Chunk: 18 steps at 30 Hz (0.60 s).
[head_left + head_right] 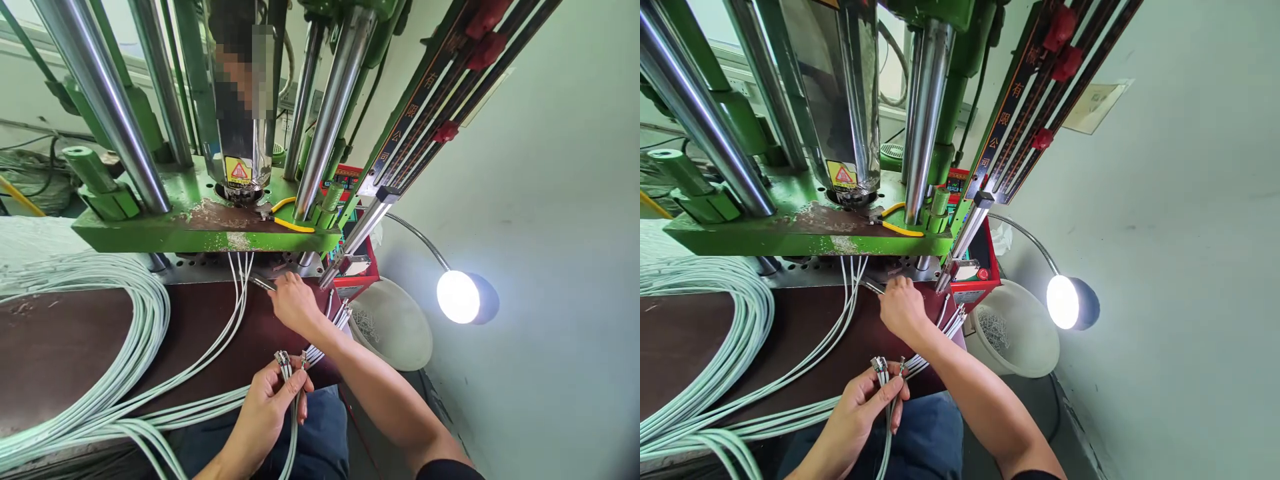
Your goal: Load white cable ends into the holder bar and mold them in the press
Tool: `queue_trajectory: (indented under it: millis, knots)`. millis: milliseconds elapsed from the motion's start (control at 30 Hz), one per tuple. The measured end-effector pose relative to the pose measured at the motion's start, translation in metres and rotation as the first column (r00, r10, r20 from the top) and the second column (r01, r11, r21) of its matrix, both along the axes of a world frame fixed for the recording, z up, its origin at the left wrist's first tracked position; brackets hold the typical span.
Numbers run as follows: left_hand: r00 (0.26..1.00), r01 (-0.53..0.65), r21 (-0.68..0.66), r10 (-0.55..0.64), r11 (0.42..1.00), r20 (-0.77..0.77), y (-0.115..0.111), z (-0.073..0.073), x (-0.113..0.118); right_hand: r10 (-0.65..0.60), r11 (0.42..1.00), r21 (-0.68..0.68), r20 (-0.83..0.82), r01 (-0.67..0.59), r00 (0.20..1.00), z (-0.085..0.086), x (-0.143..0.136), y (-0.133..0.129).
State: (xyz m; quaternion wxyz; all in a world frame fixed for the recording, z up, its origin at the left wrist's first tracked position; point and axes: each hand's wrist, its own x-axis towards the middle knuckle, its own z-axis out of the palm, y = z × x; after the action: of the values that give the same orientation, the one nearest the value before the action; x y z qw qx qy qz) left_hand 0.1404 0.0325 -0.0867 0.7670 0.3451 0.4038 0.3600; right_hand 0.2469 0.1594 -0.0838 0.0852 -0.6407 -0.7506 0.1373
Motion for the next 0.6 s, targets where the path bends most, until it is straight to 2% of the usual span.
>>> queue_trajectory:
  millis: [67,100,167,233,300,400,467,600]
  knots:
    - [0.999,0.019,-0.003,-0.019,1.0,0.026,0.001,-0.001,0.003,-0.054,0.996,-0.071,-0.088,0.048,0.995,0.002,0.027,-0.026]
    - [0.999,0.025,-0.009,-0.025,1.0,0.038,0.002,-0.002,0.005,-0.074,0.989,-0.139,-0.196,0.047,0.978,0.003,0.04,-0.04]
    - [0.998,0.049,-0.013,-0.049,0.999,0.047,0.004,-0.006,0.012,-0.164,0.958,-0.286,-0.553,-0.002,0.817,0.006,0.063,-0.067]
    - [0.996,0.084,-0.01,-0.083,0.996,0.027,0.005,-0.01,0.019,-0.234,0.942,-0.336,-0.714,-0.029,0.66,0.011,0.077,-0.088]
    - [0.992,0.125,-0.016,-0.125,0.992,-0.012,0.005,-0.014,0.026,-0.271,0.941,-0.339,-0.738,0.007,0.619,0.017,0.083,-0.102]
    - [0.985,0.153,-0.033,-0.155,0.988,-0.074,0.003,-0.014,0.032,-0.326,0.932,-0.36,-0.777,0.045,0.539,0.024,0.083,-0.11]
    - [0.982,0.156,-0.029,-0.159,0.987,-0.101,0.002,-0.011,0.034,-0.34,0.929,-0.369,-0.802,0.04,0.492,0.026,0.082,-0.11]
    - [0.981,0.132,-0.002,-0.131,0.991,-0.141,0.003,-0.006,0.035,-0.319,0.929,-0.369,-0.829,-0.021,0.459,0.024,0.079,-0.11]
